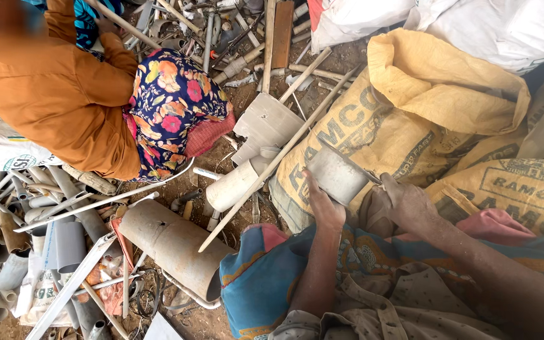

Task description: The person cleans the interior of a PVC pipe joint using a metal scraper. They hold the pipe section in one hand and repeatedly scrape out residue while sitting among a pile of scrap materials.

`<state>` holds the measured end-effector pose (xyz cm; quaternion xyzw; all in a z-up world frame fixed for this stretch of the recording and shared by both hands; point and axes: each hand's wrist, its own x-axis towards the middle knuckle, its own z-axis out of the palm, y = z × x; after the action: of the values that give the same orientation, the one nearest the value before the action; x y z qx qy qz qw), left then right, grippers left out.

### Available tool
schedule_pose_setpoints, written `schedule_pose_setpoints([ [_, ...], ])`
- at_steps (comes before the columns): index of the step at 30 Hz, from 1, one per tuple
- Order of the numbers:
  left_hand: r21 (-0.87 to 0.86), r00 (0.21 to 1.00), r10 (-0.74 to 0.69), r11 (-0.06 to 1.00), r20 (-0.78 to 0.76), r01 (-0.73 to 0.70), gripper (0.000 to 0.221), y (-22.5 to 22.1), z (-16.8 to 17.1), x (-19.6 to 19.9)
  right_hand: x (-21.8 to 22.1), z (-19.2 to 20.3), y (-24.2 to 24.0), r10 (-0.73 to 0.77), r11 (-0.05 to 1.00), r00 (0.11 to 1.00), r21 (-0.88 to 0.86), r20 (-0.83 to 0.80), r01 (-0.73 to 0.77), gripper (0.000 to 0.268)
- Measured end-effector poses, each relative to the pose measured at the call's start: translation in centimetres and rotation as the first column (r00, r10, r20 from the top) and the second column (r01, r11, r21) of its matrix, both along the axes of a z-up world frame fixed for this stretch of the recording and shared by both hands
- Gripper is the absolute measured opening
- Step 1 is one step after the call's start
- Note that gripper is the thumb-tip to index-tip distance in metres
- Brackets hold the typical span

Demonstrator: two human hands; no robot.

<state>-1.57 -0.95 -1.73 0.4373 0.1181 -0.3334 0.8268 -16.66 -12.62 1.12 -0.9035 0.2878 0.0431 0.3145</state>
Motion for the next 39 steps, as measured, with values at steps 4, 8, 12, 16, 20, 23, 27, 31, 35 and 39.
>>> schedule_pose_setpoints([
  [4,-0.073,1.000,-0.011,0.997,0.002,0.011,0.087,-0.2,0.9,-0.3,-0.3,-0.3,2.1,0.134,0.981,0.876,-0.189,0.464,-0.050,0.026],
  [8,0.041,1.000,-0.030,0.999,0.004,0.030,0.084,0.0,1.3,-0.7,0.2,0.3,-1.4,-0.084,0.996,0.995,0.011,0.050,0.084,0.029],
  [12,-0.020,0.999,-0.036,0.999,0.015,0.037,0.084,-0.4,0.8,-0.5,0.4,0.8,-1.5,-0.114,0.987,0.994,0.118,-0.002,0.113,0.026],
  [16,-0.112,0.997,-0.062,0.991,0.054,0.067,0.086,-0.4,-0.2,-0.6,-0.2,-0.4,1.2,0.030,0.999,0.950,-0.053,0.312,-0.014,0.027],
  [20,-0.116,0.997,-0.071,0.990,0.040,0.075,0.087,-0.3,-0.4,-1.0,0.1,-0.9,-0.6,-0.088,0.995,0.993,0.046,0.080,0.084,0.027],
  [23,-0.156,0.992,-0.107,0.981,0.067,0.116,0.087,-0.6,0.0,-1.1,0.1,-0.5,-0.7,-0.029,0.999,0.964,-0.027,0.263,0.037,0.026],
  [27,-0.131,0.992,-0.117,0.984,0.044,0.122,0.082,-0.7,-0.2,-1.0,0.7,0.2,0.3,0.016,1.000,0.996,-0.024,0.092,-0.014,0.026],
  [31,-0.116,0.991,-0.116,0.986,0.062,0.122,0.079,-0.4,-1.2,-1.5,0.1,0.0,-1.5,-0.091,0.995,0.993,0.054,0.078,0.087,0.030],
  [35,-0.144,0.992,-0.117,0.982,0.046,0.123,0.072,-0.6,-0.8,-0.8,0.4,-0.1,0.9,0.003,0.998,0.965,-0.064,0.262,0.015,0.029],
  [39,-0.181,0.998,-0.056,0.982,0.035,0.062,0.073,0.5,-0.3,-0.2,0.4,1.1,-3.2,-0.162,0.980,0.987,0.112,-0.006,0.161,0.032],
])
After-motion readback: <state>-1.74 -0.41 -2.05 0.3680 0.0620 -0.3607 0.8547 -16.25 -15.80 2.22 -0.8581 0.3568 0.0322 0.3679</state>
